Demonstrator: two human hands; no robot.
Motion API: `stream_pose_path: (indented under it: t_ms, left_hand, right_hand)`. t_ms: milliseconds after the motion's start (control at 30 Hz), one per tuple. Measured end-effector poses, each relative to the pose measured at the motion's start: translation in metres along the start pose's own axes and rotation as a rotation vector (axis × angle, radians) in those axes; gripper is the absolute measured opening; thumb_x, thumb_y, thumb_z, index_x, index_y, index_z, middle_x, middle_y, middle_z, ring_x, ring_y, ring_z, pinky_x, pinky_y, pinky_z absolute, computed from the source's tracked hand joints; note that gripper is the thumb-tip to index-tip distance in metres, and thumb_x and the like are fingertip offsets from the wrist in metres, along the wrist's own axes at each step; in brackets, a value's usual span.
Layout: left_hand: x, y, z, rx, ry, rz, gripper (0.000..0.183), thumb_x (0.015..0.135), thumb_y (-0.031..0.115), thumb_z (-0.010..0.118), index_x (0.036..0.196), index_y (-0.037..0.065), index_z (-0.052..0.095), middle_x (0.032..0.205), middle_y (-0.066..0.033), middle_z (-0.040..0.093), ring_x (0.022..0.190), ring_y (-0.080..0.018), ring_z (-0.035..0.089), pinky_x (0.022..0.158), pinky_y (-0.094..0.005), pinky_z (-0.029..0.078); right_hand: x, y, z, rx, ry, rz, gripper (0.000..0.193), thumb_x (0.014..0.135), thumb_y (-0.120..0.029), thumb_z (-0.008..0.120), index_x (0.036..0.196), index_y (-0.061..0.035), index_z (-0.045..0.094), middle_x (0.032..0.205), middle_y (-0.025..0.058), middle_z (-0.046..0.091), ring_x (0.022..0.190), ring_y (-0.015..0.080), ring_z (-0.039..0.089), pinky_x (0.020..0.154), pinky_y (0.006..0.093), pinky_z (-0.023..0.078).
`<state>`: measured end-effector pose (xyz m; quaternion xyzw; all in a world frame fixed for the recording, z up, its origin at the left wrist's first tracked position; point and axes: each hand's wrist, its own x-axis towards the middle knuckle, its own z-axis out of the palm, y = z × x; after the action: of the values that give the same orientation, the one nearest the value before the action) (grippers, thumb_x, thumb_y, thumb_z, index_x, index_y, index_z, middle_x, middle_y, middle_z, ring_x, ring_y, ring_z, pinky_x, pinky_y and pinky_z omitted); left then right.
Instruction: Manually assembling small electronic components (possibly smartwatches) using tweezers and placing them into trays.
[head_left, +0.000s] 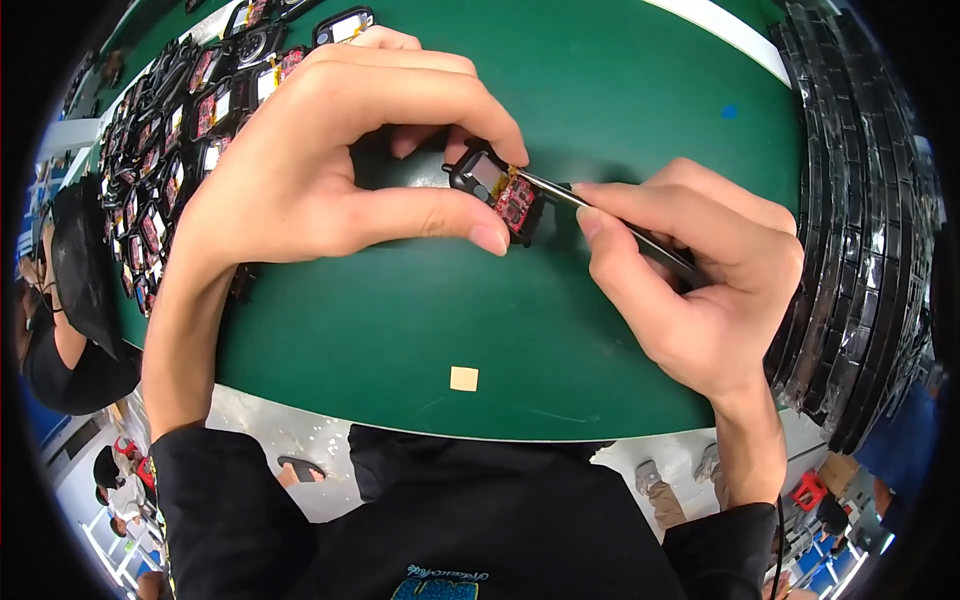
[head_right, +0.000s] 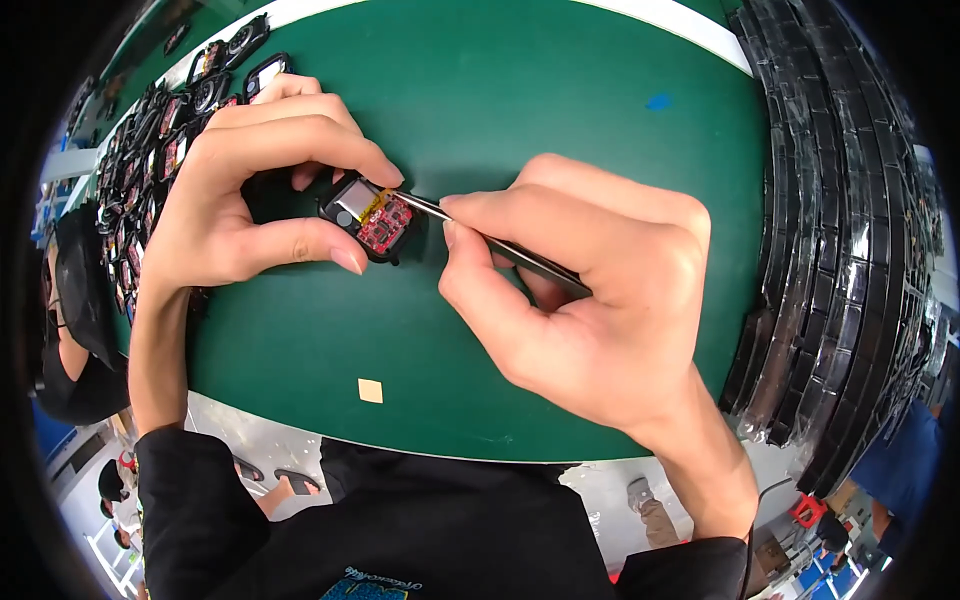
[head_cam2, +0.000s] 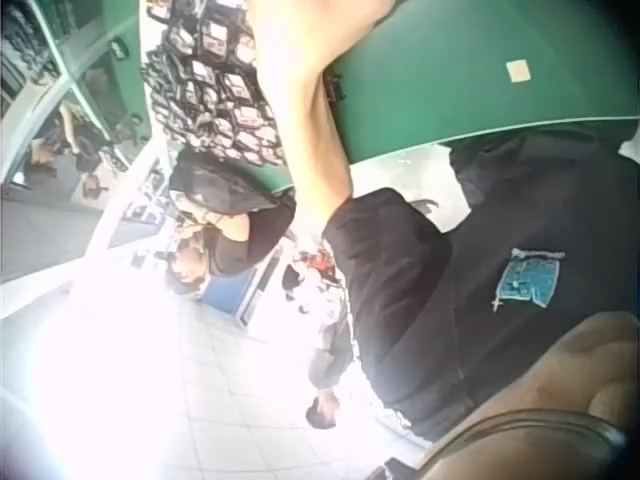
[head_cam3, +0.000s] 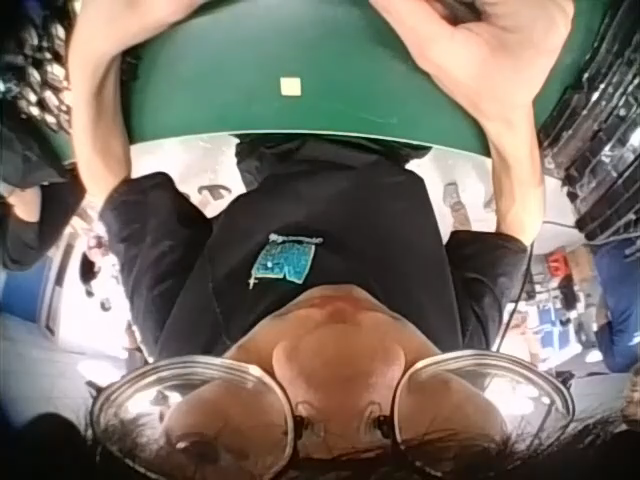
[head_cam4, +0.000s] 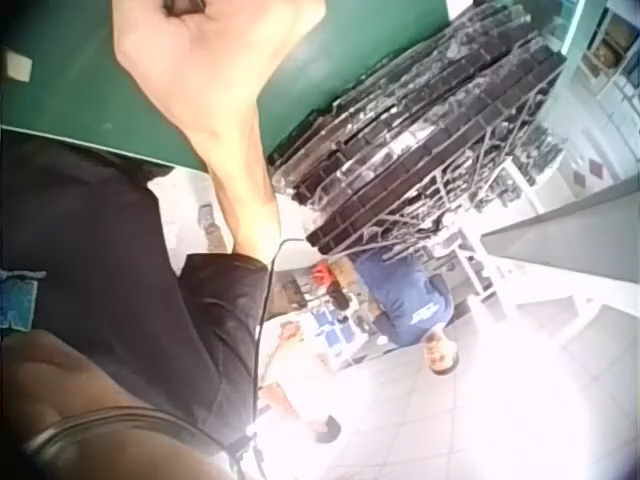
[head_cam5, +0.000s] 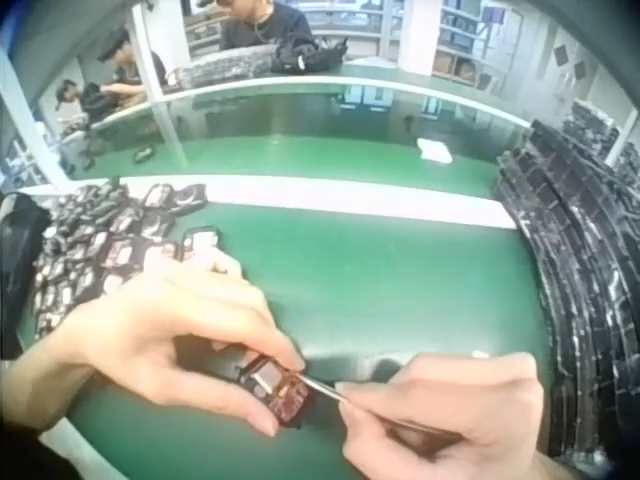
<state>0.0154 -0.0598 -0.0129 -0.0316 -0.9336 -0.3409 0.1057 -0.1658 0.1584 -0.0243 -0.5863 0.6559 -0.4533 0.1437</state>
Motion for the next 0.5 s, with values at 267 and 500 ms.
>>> stream_pose_path:
  t_ms: [267, 500]
  left_hand:
    - [0.0007, 0.0012, 0.0021, -0.014, 0.019, -0.002, 0.055, 0.065, 0.03, 0.102, 0.11, 0.004, 0.084, 0.089, -0.0009, 0.073, 0.073, -0.0153, 0.051, 0.076, -0.032, 0.041]
    - [0.0007, 0.0016, 0.0015, -0.004, 0.022, -0.006, 0.055, 0.064, 0.029, 0.103, 0.11, 0.004, 0.084, 0.089, -0.0007, 0.073, 0.072, -0.0149, 0.05, 0.078, -0.0322, 0.041]
  right_hand:
    - [-0.0008, 0.0001, 0.0011, 0.022, 0.007, 0.0, 0.017, 0.083, 0.009, 0.082, 0.099, 0.0034, 0.086, 0.068, 0.002, 0.065, 0.056, 0.0065, 0.052, 0.052, 0.0248, 0.036]
    - [-0.0011, 0.0017, -0.0007, 0.031, -0.004, -0.003, 0.016, 0.083, 0.009, 0.082, 0.098, 0.0037, 0.085, 0.068, 0.0025, 0.065, 0.056, 0.007, 0.053, 0.052, 0.0253, 0.036]
